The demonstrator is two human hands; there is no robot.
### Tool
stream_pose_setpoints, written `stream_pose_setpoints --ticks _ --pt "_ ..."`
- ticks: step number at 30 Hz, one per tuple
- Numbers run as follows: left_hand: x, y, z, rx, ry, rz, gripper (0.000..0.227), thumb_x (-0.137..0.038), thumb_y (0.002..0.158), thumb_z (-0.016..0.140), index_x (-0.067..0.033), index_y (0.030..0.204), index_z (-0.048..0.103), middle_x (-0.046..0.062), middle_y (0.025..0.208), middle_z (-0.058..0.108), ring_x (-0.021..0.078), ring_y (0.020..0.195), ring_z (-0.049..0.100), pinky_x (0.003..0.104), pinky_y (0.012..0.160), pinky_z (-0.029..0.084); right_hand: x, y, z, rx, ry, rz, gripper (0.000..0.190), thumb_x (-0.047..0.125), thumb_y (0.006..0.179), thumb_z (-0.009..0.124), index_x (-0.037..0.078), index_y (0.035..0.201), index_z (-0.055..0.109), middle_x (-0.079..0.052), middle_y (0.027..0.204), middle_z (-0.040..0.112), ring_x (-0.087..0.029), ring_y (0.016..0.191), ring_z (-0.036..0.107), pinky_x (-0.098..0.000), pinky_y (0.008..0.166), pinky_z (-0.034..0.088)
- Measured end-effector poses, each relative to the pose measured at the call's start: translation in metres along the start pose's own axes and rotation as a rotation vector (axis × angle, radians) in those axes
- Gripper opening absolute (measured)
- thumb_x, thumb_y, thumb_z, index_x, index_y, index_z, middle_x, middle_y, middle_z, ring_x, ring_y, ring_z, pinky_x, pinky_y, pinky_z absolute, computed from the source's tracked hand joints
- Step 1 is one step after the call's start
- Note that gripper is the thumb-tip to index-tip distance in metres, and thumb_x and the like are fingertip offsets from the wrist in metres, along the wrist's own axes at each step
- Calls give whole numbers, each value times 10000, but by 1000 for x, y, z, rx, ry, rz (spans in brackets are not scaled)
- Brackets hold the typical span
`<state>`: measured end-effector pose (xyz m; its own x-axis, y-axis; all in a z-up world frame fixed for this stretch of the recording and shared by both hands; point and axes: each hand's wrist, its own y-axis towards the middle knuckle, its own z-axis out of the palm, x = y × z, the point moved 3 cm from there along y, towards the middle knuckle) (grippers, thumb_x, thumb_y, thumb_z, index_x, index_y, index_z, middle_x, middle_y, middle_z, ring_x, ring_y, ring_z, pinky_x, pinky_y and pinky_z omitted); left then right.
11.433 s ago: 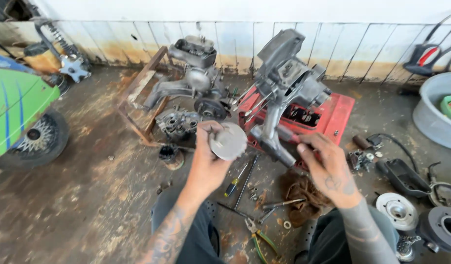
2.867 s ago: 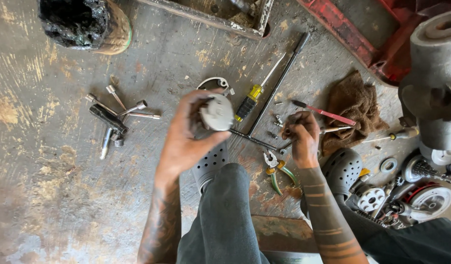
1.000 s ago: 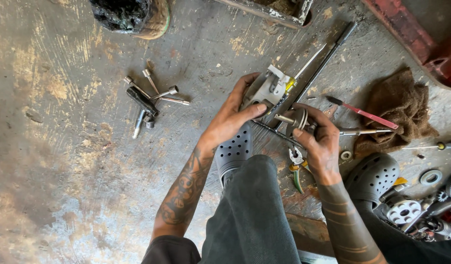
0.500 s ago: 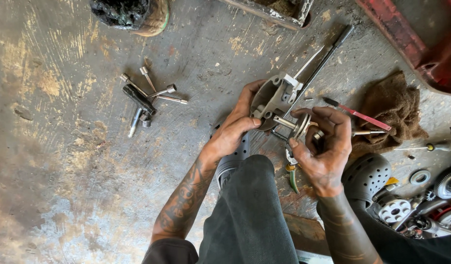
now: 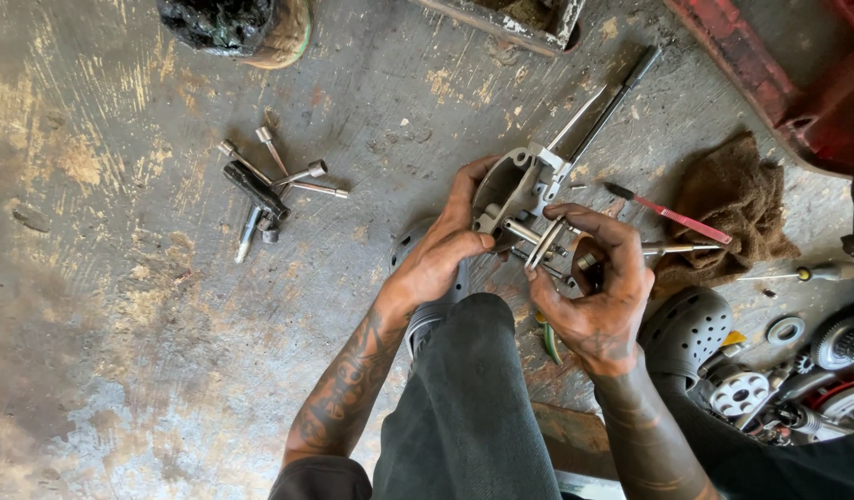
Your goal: The person sits on the floor and assembles a mechanical part, likely a brake caliper. They insert a metal pin and a small clip into the component, then use a screwdriver to adjust the internal mechanism. Finally, they insert a small metal piece into the assembly.
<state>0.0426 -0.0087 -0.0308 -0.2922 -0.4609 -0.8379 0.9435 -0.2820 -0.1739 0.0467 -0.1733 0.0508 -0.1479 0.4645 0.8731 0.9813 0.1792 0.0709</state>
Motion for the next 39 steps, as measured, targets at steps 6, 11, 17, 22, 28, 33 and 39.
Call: stream_pose_setpoints --ticks 6,11,17,22,28,33,39 --pt "-7 -3 11 -51 110 15 940 -482 856 586 36 1563 246 300 1418 393 483 1385 363 658 1199 288 2 1 -2 -3 -89 -94 442 104 846 805 -38 1200 582 -233 1143 720 -163 529 494 -274 425 359" --pt "-1 -3 13 -40 176 85 969 -365 794 590 17 1588 190 285 1469 344 462 1427 311 671 1207 245 2 2 -4 -12 -112 -109 450 115 855 796 -54 1217 589 -234 1156 719 -175 508 479 -281 433 359" --pt "-3 -5 20 -39 173 123 992 -423 822 582 50 1589 168 325 1508 306 491 1451 278 703 1225 196 4 2 -3 -19 -110 -119 447 132 849 823 -63 1191 613 -229 1133 723 -174 537 495 -277 465 373" --pt "1 -9 25 -65 189 206 958 -311 811 583 59 1586 159 333 1527 284 509 1458 264 708 1239 175 -3 -2 -3 -9 -74 -81 466 148 850 814 -48 1214 597 -214 1162 720 -170 539 492 -259 454 370" --pt "-12 -16 25 -96 275 334 925 -22 755 629 23 1578 209 266 1535 332 468 1488 288 648 1260 237 -22 -18 -6 -25 39 -138 505 142 851 823 -62 1228 558 -274 1231 689 -207 736 614 -279 581 449" --pt "-10 -18 32 -92 29 347 911 -45 811 711 7 1589 241 271 1561 346 427 1461 348 651 1223 336 -34 -28 -8 -54 138 -168 569 84 780 887 -120 1160 517 -348 1263 652 -423 1122 693 -407 889 559" --pt "-11 -16 25 -82 -63 256 917 -354 880 795 -4 1582 320 181 1583 394 292 1489 372 523 1273 316 -53 -53 -8 -86 170 -129 677 91 687 947 -150 1171 538 -301 1133 672 -361 970 710 -387 815 571"
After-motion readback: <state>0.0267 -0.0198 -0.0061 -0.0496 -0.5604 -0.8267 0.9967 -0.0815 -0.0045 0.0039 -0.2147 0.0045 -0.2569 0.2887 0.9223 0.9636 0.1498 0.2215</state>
